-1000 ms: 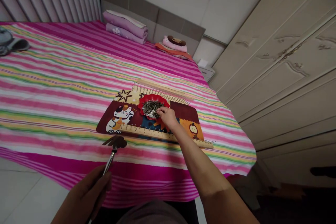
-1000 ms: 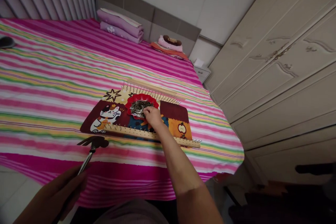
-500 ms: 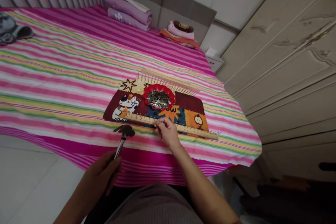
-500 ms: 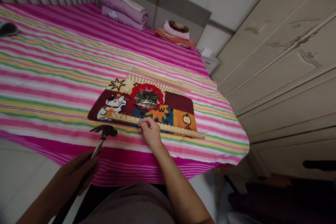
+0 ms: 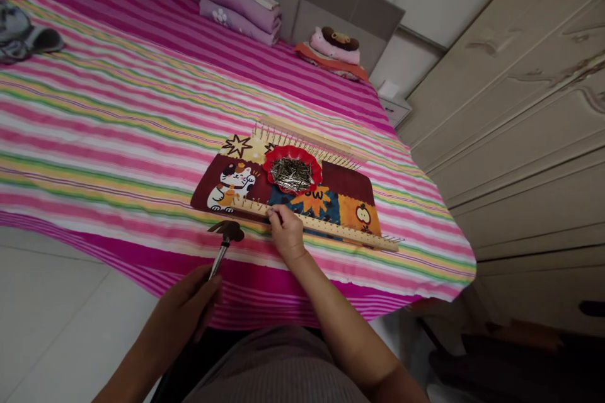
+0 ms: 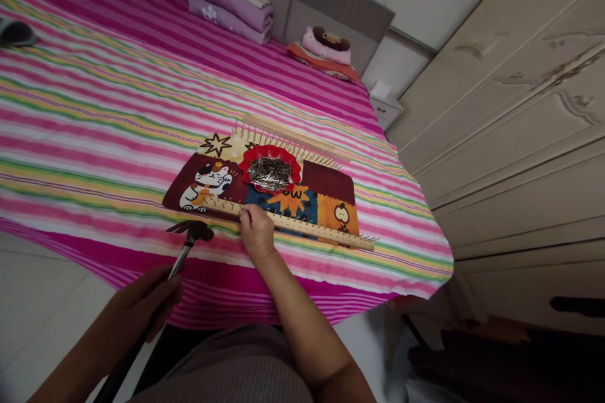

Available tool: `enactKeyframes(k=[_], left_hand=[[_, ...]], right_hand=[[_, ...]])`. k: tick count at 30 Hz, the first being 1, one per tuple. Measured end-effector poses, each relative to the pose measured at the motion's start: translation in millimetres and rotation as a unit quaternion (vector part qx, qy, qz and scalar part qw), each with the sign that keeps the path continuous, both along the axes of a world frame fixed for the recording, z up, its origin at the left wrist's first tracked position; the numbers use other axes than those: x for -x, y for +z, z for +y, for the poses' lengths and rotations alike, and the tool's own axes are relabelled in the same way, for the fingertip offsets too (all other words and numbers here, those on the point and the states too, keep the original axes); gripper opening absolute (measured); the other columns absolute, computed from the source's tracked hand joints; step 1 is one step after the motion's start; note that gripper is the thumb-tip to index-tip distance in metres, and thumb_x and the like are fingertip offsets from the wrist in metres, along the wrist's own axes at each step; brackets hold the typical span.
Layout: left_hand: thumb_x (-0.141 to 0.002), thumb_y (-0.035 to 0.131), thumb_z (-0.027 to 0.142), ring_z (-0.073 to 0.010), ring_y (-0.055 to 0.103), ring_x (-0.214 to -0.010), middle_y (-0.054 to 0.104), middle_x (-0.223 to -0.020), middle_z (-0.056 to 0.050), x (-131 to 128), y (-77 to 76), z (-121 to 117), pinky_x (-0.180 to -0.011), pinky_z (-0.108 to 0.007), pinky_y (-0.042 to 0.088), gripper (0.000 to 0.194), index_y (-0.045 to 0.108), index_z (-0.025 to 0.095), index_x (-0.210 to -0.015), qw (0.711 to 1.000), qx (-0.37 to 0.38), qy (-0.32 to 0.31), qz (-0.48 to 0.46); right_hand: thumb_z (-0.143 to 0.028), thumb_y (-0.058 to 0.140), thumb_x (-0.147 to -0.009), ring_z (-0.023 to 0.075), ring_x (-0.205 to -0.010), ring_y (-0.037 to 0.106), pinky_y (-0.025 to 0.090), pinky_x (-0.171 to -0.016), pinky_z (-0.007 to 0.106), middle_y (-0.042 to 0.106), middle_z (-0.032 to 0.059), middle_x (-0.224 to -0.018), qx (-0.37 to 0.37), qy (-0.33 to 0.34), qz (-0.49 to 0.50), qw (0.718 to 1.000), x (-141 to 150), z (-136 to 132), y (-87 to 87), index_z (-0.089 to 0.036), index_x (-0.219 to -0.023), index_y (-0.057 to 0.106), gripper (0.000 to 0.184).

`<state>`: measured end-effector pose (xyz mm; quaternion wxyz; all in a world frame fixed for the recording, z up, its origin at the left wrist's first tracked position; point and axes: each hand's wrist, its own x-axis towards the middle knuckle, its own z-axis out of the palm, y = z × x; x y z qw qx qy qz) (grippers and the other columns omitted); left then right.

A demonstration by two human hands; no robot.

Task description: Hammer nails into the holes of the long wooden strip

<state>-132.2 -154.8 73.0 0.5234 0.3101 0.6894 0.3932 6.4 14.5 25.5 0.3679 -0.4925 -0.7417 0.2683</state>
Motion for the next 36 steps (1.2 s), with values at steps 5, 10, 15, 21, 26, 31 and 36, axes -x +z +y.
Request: enactKeyframes(k=[5,10,15,21,26,31,36], left_hand=[[-0.071,0.055,0.063,-0.0071,0.034,-0.033,0.044,-0.043,0.007,1,-0.8,0,-0.037,-0.021,0.027,0.043,0.053,0.02,-0.07,1.0,-0.001,-0.003,-0.004],[-0.072,0.056,0.062,-0.006,0.035,-0.033,0.047,-0.047,0.007,1,-3.4,0,-0.037,-0.021,0.028,0.042,0.053,0.02,-0.071,1.0,-0.01,-0.009,-0.01],[-0.072,0.057,0.061,-0.0069,0.035,-0.032,0.047,-0.044,0.008,-1,2.6,2,-0.035,-0.021,0.027,0.042,0.054,0.02,-0.078,1.0,-0.013,-0.004,-0.013],[-0.074,0.057,0.061,-0.0077,0.036,-0.033,0.043,-0.042,0.009,-3,10.9,15,-0.036,-0.021,0.029,0.042,0.053,0.02,-0.082,0.999,-0.04,0.01,-0.011],[-0.075,0.059,0.056,-0.0066,0.041,-0.038,0.056,-0.059,0.005,-6,22.2,34,-0.036,-0.02,0.032,0.037,0.053,0.02,-0.082,0.996,-0.087,0.007,-0.01],[-0.077,0.057,0.049,-0.0062,0.041,-0.036,0.051,-0.051,0.007,-14,30.1,54,-0.036,-0.018,0.031,0.03,0.053,0.02,-0.079,0.992,-0.129,-0.005,0.012],[-0.075,0.055,0.048,-0.0069,0.043,-0.034,0.058,-0.059,0.006,-22,16.3,71,-0.033,-0.02,0.032,0.029,0.05,0.02,-0.082,0.991,-0.129,-0.03,-0.002]], right_hand=[[-0.024,0.044,-0.091,0.0168,-0.083,0.062,0.045,-0.079,0.026,0.069,0.005,-0.088,-0.037,0.003,-0.084,0.996,2,0,-1.5,-0.02,-0.091,0.063,0.019],[-0.022,0.042,-0.093,0.0169,-0.083,0.063,0.043,-0.076,0.024,0.069,0.0062,-0.089,-0.046,0.011,-0.148,0.988,3,1,-0.8,-0.019,-0.091,0.061,0.019],[-0.019,0.044,-0.092,0.0161,-0.078,0.063,0.041,-0.071,0.023,0.07,0.0057,-0.086,-0.052,0.007,-0.196,0.979,9,4,1.5,-0.019,-0.089,0.06,0.016],[-0.018,0.045,-0.092,0.0151,-0.073,0.063,0.039,-0.066,0.022,0.069,0.0055,-0.082,-0.081,0.002,-0.2,0.976,9,3,-1.7,-0.018,-0.087,0.059,0.015],[-0.02,0.045,-0.093,0.0138,-0.07,0.061,0.038,-0.064,0.022,0.068,0.0029,-0.077,-0.099,-0.008,-0.191,0.977,7,2,-7.2,-0.019,-0.083,0.058,0.017],[-0.021,0.045,-0.093,0.0133,-0.07,0.06,0.038,-0.064,0.022,0.066,0.0013,-0.074,-0.109,-0.014,-0.19,0.976,7,1,-10.0,-0.02,-0.079,0.057,0.019],[-0.02,0.047,-0.092,0.0144,-0.072,0.062,0.039,-0.065,0.023,0.069,0.0032,-0.079,-0.102,-0.012,-0.194,0.976,8,3,-9.7,-0.02,-0.081,0.059,0.017]])
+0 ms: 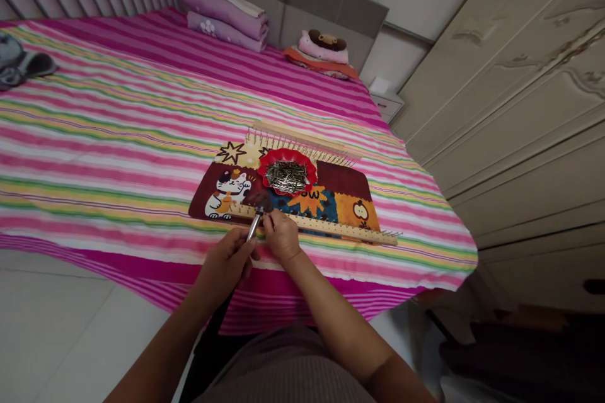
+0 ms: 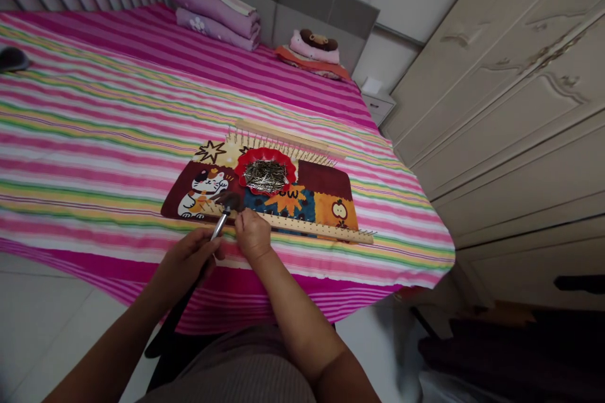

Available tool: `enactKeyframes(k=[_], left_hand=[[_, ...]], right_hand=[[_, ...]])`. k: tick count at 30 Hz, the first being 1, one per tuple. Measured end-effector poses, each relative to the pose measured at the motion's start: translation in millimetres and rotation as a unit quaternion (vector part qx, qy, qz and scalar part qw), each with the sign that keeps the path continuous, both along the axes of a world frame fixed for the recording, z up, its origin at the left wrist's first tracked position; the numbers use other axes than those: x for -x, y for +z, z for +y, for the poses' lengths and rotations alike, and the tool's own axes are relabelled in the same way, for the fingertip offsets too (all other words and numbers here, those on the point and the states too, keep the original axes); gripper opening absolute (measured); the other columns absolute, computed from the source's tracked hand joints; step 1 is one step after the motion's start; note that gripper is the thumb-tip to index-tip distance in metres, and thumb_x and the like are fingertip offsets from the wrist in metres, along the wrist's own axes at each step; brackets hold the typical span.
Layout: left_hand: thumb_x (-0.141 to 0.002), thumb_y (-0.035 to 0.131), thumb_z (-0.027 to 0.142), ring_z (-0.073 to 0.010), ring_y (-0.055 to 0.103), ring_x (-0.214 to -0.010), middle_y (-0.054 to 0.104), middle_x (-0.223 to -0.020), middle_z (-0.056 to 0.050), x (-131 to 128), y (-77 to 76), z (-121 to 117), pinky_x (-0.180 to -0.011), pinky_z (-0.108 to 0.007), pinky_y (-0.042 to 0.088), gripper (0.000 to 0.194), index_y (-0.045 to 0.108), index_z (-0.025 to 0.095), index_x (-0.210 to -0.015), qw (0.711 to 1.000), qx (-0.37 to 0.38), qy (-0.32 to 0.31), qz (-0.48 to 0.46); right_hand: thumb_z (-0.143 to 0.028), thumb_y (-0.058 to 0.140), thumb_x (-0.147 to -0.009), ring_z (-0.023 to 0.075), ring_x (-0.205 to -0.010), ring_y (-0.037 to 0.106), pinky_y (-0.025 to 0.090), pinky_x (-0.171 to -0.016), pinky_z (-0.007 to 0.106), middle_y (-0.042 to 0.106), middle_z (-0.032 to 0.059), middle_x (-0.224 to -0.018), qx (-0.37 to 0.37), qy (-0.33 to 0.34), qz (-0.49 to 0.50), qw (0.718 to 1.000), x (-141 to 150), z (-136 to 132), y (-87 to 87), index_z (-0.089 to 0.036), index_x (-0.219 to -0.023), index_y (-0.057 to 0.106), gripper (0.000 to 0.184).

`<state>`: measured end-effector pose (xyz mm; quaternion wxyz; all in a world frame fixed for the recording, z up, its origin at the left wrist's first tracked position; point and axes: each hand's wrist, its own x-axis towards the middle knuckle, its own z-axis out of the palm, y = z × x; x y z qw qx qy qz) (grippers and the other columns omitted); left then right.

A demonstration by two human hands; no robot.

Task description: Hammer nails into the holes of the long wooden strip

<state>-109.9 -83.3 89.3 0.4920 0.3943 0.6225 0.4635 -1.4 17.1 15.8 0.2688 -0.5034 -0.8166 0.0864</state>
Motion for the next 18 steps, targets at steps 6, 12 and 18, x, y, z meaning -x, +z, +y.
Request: enactKeyframes(k=[6,12,18], left_hand=[[-0.078,0.053,0.046,-0.0069,0.043,-0.035,0.056,-0.055,0.007,3,9.6,-3,-0.035,-0.019,0.032,0.026,0.051,0.021,-0.082,0.999,-0.005,0.014,0.048],[-0.08,0.049,0.045,-0.0088,0.043,-0.035,0.049,-0.043,0.008,2,7.6,-4,-0.038,-0.02,0.033,0.025,0.05,0.021,-0.071,0.992,0.033,-0.016,0.121],[-0.078,0.05,0.046,-0.0094,0.042,-0.034,0.047,-0.042,0.008,1,19.4,-6,-0.037,-0.021,0.031,0.025,0.051,0.022,-0.071,0.994,0.031,-0.004,0.105]], right_hand=[[-0.021,0.045,-0.094,0.0135,-0.072,0.061,0.038,-0.065,0.022,0.068,0.0019,-0.078,0.005,0.0,0.0,1.0,0,0,0.3,-0.02,-0.08,0.058,0.018],[-0.019,0.05,-0.09,0.0145,-0.072,0.062,0.037,-0.063,0.023,0.069,0.0034,-0.079,0.022,-0.015,-0.015,1.0,2,-1,3.4,-0.019,-0.08,0.058,0.013],[-0.02,0.048,-0.092,0.0144,-0.072,0.063,0.037,-0.064,0.023,0.07,0.0034,-0.08,0.017,-0.017,-0.01,1.0,2,-2,5.3,-0.019,-0.081,0.058,0.015]])
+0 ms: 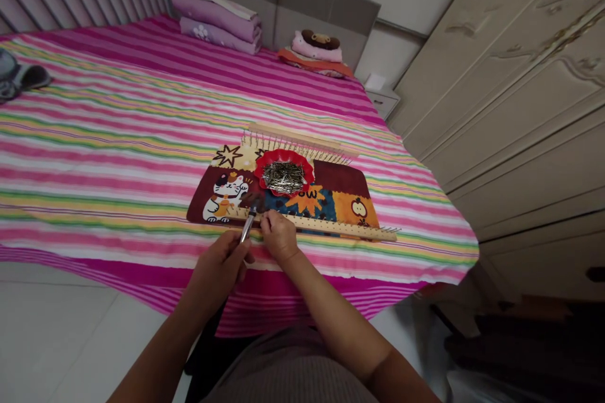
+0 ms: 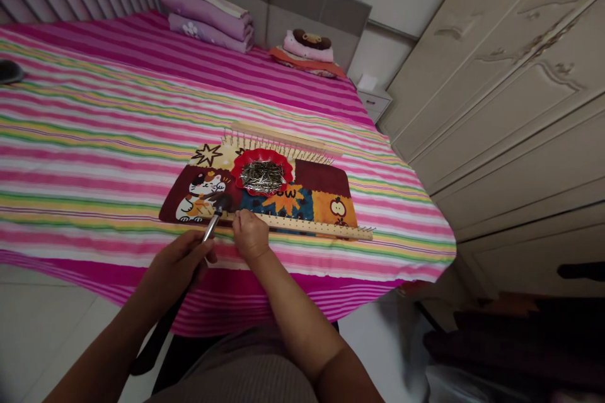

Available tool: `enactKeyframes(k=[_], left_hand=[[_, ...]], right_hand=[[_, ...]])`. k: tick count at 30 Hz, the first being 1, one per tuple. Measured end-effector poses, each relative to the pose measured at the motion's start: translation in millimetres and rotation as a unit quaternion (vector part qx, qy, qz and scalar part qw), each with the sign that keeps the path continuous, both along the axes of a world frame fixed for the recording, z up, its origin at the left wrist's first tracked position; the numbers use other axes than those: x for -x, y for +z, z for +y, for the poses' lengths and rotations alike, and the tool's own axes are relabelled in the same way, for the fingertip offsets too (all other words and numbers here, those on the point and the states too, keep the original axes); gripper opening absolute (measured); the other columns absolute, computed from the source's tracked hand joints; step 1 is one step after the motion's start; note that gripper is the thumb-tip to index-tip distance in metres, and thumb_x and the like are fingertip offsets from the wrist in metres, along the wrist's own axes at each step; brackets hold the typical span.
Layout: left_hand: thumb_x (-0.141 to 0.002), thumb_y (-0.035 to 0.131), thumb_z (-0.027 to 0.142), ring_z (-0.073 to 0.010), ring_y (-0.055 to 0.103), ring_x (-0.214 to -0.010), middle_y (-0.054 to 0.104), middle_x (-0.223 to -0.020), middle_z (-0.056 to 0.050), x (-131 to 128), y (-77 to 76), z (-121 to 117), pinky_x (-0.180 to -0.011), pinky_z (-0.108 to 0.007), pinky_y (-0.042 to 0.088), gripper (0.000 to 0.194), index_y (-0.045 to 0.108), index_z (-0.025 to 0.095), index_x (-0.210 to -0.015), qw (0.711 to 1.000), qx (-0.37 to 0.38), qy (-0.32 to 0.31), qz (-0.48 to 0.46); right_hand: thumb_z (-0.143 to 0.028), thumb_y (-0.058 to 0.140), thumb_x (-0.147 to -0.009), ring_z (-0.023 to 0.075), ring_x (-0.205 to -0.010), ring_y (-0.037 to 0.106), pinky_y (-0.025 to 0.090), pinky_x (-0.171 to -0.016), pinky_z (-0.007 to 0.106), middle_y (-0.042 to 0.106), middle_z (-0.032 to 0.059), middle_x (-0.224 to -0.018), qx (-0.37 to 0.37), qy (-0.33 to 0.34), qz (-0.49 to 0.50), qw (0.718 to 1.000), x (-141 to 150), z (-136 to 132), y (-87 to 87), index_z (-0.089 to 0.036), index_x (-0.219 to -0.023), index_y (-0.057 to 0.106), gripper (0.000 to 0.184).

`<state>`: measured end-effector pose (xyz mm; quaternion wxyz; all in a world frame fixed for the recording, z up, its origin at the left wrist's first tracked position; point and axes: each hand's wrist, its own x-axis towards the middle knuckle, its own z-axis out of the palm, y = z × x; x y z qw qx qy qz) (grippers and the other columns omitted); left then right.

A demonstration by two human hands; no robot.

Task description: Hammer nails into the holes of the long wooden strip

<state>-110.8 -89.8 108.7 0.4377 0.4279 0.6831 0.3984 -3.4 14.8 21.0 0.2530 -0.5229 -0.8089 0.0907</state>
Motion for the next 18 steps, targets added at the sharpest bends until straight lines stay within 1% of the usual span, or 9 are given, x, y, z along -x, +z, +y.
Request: enactKeyframes(k=[2,4,7,10,13,16,18], left_hand=[[-0.078,0.05,0.047,-0.01,0.043,-0.035,0.046,-0.041,0.008,1,8.3,-1,-0.038,-0.021,0.032,0.025,0.052,0.022,-0.074,1.0,-0.017,0.004,0.005],[-0.079,0.048,0.045,-0.0103,0.043,-0.035,0.046,-0.04,0.008,0,11.3,0,-0.038,-0.021,0.032,0.024,0.053,0.022,-0.073,1.0,-0.013,0.007,0.022],[-0.078,0.047,0.04,-0.0102,0.043,-0.035,0.045,-0.038,0.007,-1,5.3,5,-0.039,-0.021,0.032,0.023,0.049,0.022,-0.064,0.998,0.026,-0.003,0.054],[-0.078,0.047,0.042,-0.0107,0.042,-0.034,0.043,-0.036,0.007,-2,0.7,7,-0.039,-0.022,0.031,0.026,0.048,0.022,-0.061,0.998,0.046,-0.014,0.05],[-0.078,0.048,0.047,-0.0108,0.041,-0.033,0.043,-0.037,0.007,-1,7.8,1,-0.038,-0.022,0.03,0.029,0.05,0.022,-0.064,0.999,0.031,-0.007,0.027],[-0.08,0.048,0.05,-0.0102,0.041,-0.034,0.044,-0.038,0.007,0,16.2,-5,-0.038,-0.022,0.03,0.031,0.052,0.022,-0.068,1.0,-0.002,-0.001,0.011],[-0.08,0.049,0.049,-0.0101,0.041,-0.034,0.045,-0.039,0.007,1,14.5,-6,-0.039,-0.021,0.03,0.03,0.053,0.022,-0.068,1.0,-0.008,-0.004,0.014]], right_hand=[[-0.02,0.048,-0.093,0.0142,-0.073,0.063,0.037,-0.065,0.023,0.07,0.003,-0.08,-0.008,0.001,0.004,1.0,0,-1,-0.8,-0.019,-0.082,0.059,0.016],[-0.02,0.047,-0.093,0.0141,-0.073,0.063,0.037,-0.065,0.023,0.07,0.0028,-0.08,-0.012,0.002,0.004,1.0,-1,-1,-1.9,-0.019,-0.082,0.059,0.016],[-0.019,0.048,-0.092,0.0142,-0.072,0.063,0.036,-0.063,0.023,0.069,0.0031,-0.078,-0.01,-0.001,-0.003,1.0,0,-1,-3.5,-0.019,-0.081,0.058,0.015],[-0.02,0.048,-0.092,0.0145,-0.071,0.062,0.037,-0.062,0.023,0.068,0.0031,-0.076,-0.012,0.001,-0.006,1.0,0,0,-4.4,-0.019,-0.082,0.058,0.014],[-0.02,0.046,-0.094,0.0147,-0.072,0.062,0.037,-0.063,0.024,0.068,0.0038,-0.077,-0.018,0.006,-0.001,1.0,0,-1,-4.8,-0.019,-0.082,0.058,0.017],[-0.021,0.045,-0.094,0.0142,-0.072,0.062,0.038,-0.064,0.024,0.068,0.0033,-0.079,-0.02,0.012,0.006,1.0,0,-1,-5.2,-0.019,-0.083,0.058,0.017],[-0.021,0.045,-0.094,0.0138,-0.073,0.062,0.038,-0.064,0.023,0.068,0.0028,-0.079,-0.022,0.012,0.01,1.0,-1,-1,-5.4,-0.019,-0.084,0.059,0.016]])
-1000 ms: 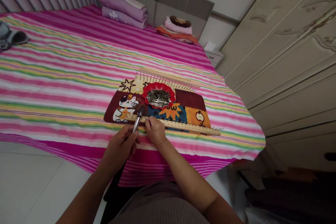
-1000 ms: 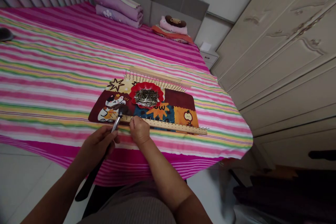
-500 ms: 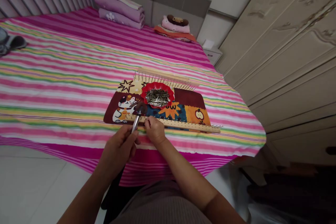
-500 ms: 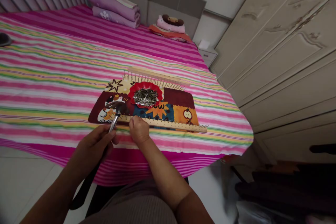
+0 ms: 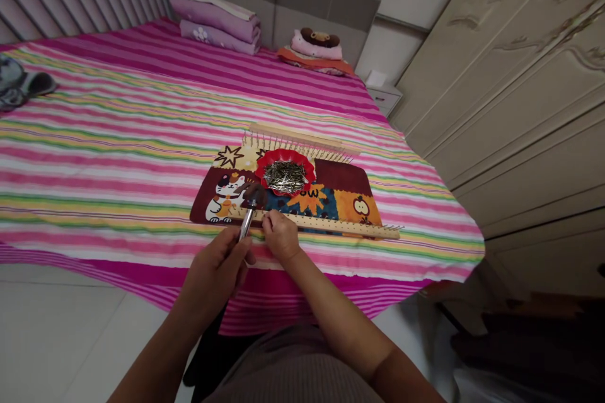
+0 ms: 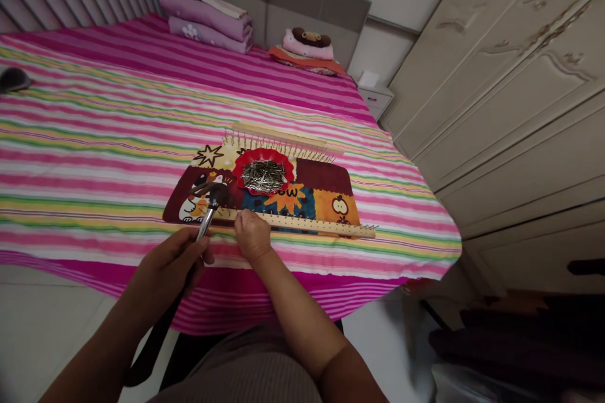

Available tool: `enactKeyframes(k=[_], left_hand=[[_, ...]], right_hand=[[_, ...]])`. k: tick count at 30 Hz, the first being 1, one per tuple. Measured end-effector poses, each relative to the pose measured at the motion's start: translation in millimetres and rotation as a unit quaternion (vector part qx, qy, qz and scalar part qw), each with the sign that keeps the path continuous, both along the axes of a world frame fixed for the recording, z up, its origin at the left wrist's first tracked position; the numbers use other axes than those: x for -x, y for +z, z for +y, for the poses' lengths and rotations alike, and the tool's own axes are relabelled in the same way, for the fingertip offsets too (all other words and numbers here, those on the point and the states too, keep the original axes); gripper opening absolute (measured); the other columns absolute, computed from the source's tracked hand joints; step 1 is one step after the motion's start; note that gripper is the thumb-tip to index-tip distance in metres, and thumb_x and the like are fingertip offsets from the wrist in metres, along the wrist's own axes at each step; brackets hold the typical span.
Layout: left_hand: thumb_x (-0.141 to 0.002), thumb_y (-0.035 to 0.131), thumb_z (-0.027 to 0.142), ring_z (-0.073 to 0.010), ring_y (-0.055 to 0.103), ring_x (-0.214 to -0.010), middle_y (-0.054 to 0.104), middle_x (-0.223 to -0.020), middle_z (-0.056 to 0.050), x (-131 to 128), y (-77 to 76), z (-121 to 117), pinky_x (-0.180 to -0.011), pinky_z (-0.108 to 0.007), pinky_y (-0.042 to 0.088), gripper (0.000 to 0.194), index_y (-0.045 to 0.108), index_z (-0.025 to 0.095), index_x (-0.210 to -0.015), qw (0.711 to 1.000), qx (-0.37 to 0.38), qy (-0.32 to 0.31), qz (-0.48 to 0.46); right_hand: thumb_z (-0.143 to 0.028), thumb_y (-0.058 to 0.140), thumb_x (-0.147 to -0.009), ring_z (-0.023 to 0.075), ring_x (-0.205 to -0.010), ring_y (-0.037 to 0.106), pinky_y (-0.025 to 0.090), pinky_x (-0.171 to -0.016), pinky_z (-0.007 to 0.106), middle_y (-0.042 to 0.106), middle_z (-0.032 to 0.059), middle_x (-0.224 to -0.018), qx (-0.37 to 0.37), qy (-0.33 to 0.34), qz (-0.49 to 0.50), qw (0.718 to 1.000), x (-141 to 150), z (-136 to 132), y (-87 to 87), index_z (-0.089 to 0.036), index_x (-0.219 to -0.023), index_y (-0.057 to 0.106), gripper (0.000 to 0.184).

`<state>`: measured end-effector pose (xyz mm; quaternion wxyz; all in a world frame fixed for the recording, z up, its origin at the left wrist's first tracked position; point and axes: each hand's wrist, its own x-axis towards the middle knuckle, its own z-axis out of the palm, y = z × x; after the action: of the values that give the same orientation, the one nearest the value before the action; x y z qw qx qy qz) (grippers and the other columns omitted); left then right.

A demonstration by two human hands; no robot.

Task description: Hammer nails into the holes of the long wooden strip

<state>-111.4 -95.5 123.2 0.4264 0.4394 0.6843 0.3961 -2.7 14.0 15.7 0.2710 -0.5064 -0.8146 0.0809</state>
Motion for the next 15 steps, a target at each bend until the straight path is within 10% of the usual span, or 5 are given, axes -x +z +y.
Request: enactKeyframes(k=[15], left_hand=[[-0.076,0.056,0.058,-0.0077,0.038,-0.038,0.046,-0.048,0.008,9,-15.2,-31,-0.037,-0.02,0.03,0.037,0.051,0.021,-0.075,0.996,0.027,0.038,-0.082]], right_hand=[[-0.017,0.049,-0.09,0.0148,-0.074,0.064,0.04,-0.066,0.023,0.07,0.0033,-0.08,-0.008,-0.008,0.007,1.0,2,0,-0.9,-0.02,-0.084,0.059,0.013]])
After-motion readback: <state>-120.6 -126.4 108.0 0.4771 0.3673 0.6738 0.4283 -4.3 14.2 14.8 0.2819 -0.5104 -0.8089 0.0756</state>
